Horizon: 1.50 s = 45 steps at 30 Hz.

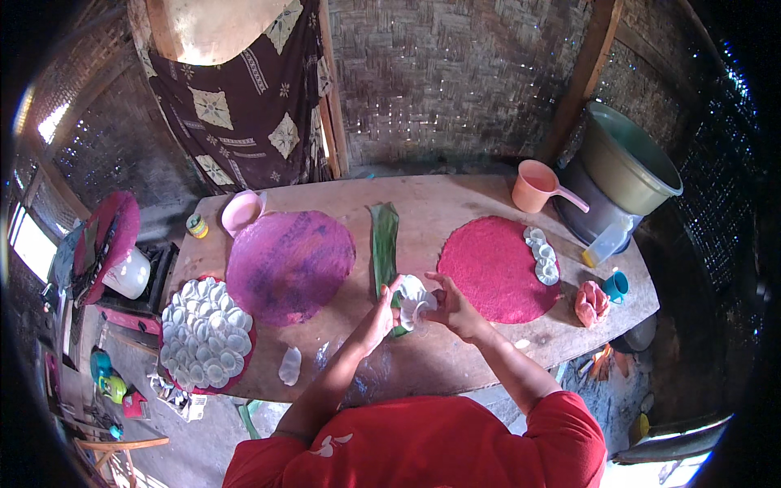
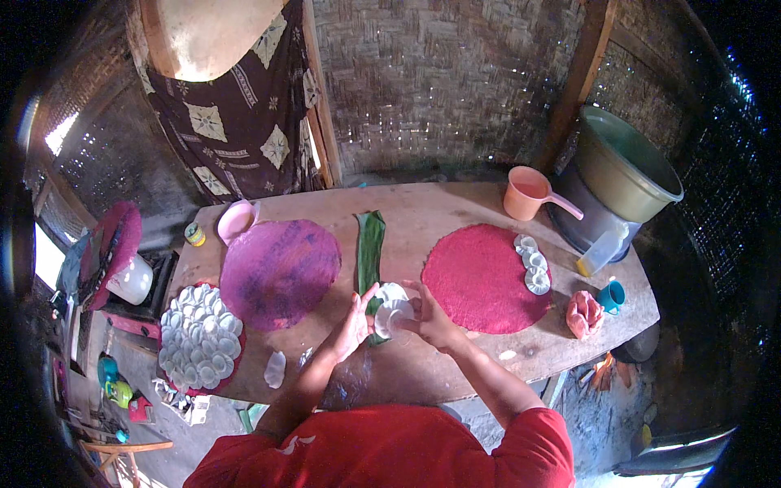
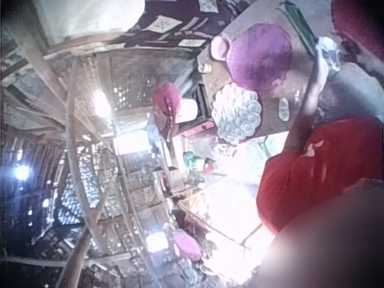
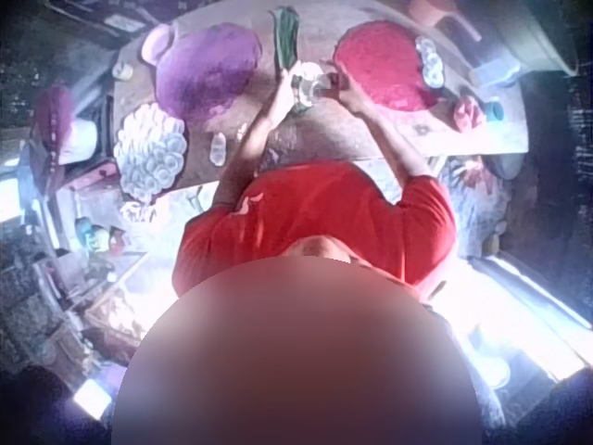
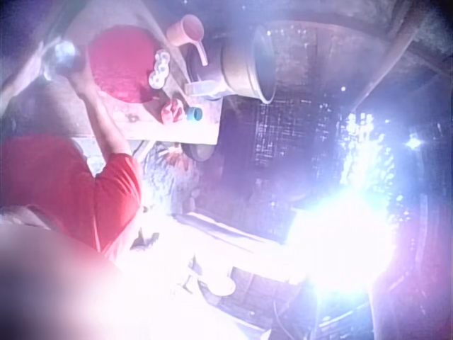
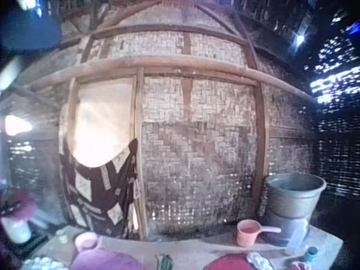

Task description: The person repeatedly takes small pieces of white dough, rolls them between the palms, and places them on a green leaf strip on the table. The person also briefly walks away to retrieve a small container and returns to continue shaping the dough.

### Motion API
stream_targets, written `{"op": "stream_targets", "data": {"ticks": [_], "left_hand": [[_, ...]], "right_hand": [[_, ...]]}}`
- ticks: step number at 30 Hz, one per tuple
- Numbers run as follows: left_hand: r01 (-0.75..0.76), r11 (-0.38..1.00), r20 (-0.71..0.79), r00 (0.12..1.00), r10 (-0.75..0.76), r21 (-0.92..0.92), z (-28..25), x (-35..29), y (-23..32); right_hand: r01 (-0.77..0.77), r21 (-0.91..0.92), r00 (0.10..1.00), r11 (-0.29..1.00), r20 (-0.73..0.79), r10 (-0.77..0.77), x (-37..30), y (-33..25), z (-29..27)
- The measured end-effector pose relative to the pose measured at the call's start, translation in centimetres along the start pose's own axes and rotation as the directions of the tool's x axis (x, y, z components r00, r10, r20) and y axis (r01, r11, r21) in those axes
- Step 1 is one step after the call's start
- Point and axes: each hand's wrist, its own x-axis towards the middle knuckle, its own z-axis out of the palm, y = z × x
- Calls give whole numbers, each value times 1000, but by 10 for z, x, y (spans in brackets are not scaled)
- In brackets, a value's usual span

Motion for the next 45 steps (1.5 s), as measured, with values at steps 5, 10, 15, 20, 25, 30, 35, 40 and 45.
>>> {"op": "stream_targets", "data": {"ticks": [5, 10, 15, 20, 25, 30, 35, 40, 45], "left_hand": [[58, 956, 5, 998, -59, -288, -6, 2, -10], [67, 939, -91, 990, -104, -336, -12, 2, -20], [-34, 912, -51, 999, 14, -409, -38, -25, -14], [-106, 914, -160, 986, 46, -393, -60, -38, -4], [-127, 915, -123, 989, 85, -384, -51, -27, -3], [-95, 919, -130, 990, 48, -383, -48, -27, -3], [-151, 943, -223, 971, 85, -296, -62, -43, 0], [-183, 979, -408, 889, 206, 94, -70, -58, 0], [-222, 839, -361, 826, 432, 497, -72, -75, 1]], "right_hand": [[194, -632, 951, 750, -68, -303, -8, -5, 7], [153, -472, 939, 868, -204, -276, -19, 11, -24], [-24, -558, 734, 829, -573, -364, -45, 25, -143], [-356, -530, 440, 770, -822, -362, -91, 38, -242], [-89, -207, 474, 974, -869, -142, -86, 83, -277], [-677, -561, 532, 476, -820, -209, -85, 89, -276], [-556, -724, 464, 408, -678, -571, -90, 20, -235], [-72, -704, 531, 706, -627, -570, -52, -17, -177], [112, -829, 857, 548, -199, -476, 31, 38, -69]]}}
